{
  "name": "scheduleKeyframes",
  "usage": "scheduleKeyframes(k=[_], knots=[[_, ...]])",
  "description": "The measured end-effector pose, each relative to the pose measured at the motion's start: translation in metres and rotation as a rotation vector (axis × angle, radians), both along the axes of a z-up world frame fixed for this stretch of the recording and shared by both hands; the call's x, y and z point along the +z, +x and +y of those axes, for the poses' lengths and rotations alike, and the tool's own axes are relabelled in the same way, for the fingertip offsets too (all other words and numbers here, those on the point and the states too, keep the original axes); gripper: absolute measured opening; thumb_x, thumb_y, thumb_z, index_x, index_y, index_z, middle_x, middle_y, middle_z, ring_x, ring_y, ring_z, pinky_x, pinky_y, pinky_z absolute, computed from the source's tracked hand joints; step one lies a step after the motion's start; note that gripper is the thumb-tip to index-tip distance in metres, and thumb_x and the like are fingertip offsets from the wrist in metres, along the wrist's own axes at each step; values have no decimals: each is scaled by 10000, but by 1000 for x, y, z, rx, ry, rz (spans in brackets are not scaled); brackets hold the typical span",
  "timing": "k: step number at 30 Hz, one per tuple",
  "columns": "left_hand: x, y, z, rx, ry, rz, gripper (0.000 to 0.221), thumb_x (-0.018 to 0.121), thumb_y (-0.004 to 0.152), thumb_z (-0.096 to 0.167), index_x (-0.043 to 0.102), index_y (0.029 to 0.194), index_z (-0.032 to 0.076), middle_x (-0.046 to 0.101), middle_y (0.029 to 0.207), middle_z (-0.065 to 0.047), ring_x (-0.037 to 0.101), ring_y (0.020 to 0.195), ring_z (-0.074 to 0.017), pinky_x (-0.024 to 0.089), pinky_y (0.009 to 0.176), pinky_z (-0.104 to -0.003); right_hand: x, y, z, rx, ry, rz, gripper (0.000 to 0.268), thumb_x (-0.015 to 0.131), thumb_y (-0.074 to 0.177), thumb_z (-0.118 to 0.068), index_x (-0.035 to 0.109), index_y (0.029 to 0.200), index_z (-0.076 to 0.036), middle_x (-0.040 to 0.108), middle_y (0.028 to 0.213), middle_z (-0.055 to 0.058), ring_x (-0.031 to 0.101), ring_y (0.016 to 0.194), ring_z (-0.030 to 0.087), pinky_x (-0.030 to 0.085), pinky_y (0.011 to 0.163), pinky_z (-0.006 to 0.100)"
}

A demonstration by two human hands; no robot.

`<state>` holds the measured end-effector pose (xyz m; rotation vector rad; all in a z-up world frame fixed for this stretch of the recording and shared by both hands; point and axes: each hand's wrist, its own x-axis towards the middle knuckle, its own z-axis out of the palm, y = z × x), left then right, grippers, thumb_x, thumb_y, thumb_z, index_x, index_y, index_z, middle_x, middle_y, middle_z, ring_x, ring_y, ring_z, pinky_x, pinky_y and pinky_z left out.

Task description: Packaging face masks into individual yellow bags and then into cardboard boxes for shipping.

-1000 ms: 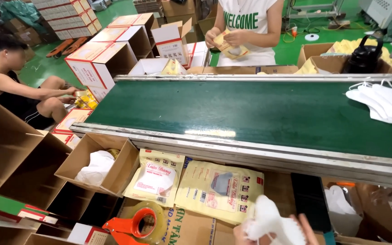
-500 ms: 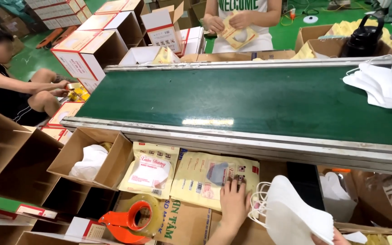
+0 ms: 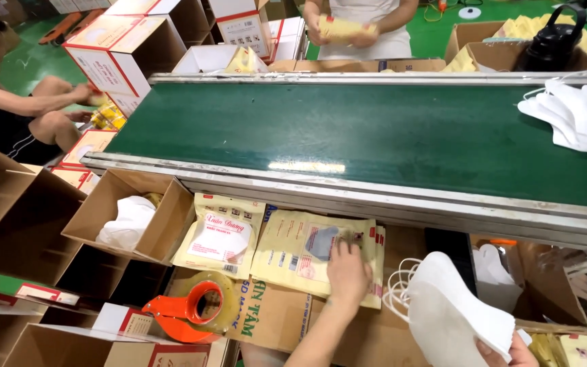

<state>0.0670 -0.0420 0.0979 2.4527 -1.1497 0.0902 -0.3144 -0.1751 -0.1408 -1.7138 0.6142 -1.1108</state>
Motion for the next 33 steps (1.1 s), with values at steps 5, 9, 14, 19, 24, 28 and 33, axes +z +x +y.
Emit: scheduleKeyframes(k=[5, 9, 14, 19, 24, 28, 33], knots=[[45, 3, 44, 84, -262, 175, 170, 711, 837, 131, 670, 990, 70, 690, 950, -104, 674, 823, -303, 545, 684, -447, 85, 35, -5, -77, 528, 30, 572, 654, 910, -30, 541, 1463, 65, 647, 1321, 209, 621, 1176, 225, 468, 970, 337], [77, -23, 66, -180, -368, 141, 306, 716, 783, 116, 671, 1080, 58, 703, 1041, -132, 674, 825, -330, 540, 672, -442, 207, 103, 53, -115, 1007, -52, 580, 579, 886, -29, 522, 1462, 1, 697, 1265, 180, 673, 1106, 273, 532, 859, 417], [72, -18, 93, -275, -518, 630, 232, 698, 867, 27, 683, 1098, 53, 668, 930, -82, 649, 785, -165, 535, 678, -305, 236, 121, 68, 437, 913, -129, 490, 643, 883, -34, 589, 1362, 56, 703, 1195, 131, 697, 1053, 212, 577, 881, 357], [119, -40, 88, -411, -476, 191, 302, 725, 793, -11, 687, 1087, 43, 600, 868, -108, 635, 747, -260, 526, 655, -365, 267, 130, 84, 346, 900, 9, 437, 653, 905, 0, 624, 1340, 41, 718, 1170, 100, 688, 1026, 159, 553, 886, 305], [102, -45, 94, -600, -423, -77, 394, 775, 822, -21, 699, 1208, 0, 508, 757, -56, 582, 636, -226, 491, 578, -377, 250, 120, 93, 366, 845, 55, 411, 657, 911, 21, 629, 1320, 28, 717, 1172, 88, 681, 1033, 144, 549, 911, 300], [73, -77, 94, -695, -439, 34, 508, 757, 838, 1, 629, 1328, -23, 543, 810, -60, 606, 688, -230, 504, 583, -373, 239, 130, 105, 270, 963, -41, 393, 638, 941, -49, 599, 1328, 3, 713, 1167, 101, 686, 1031, 214, 569, 882, 395], [90, -124, 113, -810, -451, 275, 537, 803, 912, 65, 600, 1406, 2, 583, 855, -84, 620, 713, -254, 520, 586, -378, 170, 112, 116, 86, 976, -209, 454, 633, 927, -124, 551, 1372, -91, 667, 1260, 80, 673, 1094, 233, 579, 895, 406]])
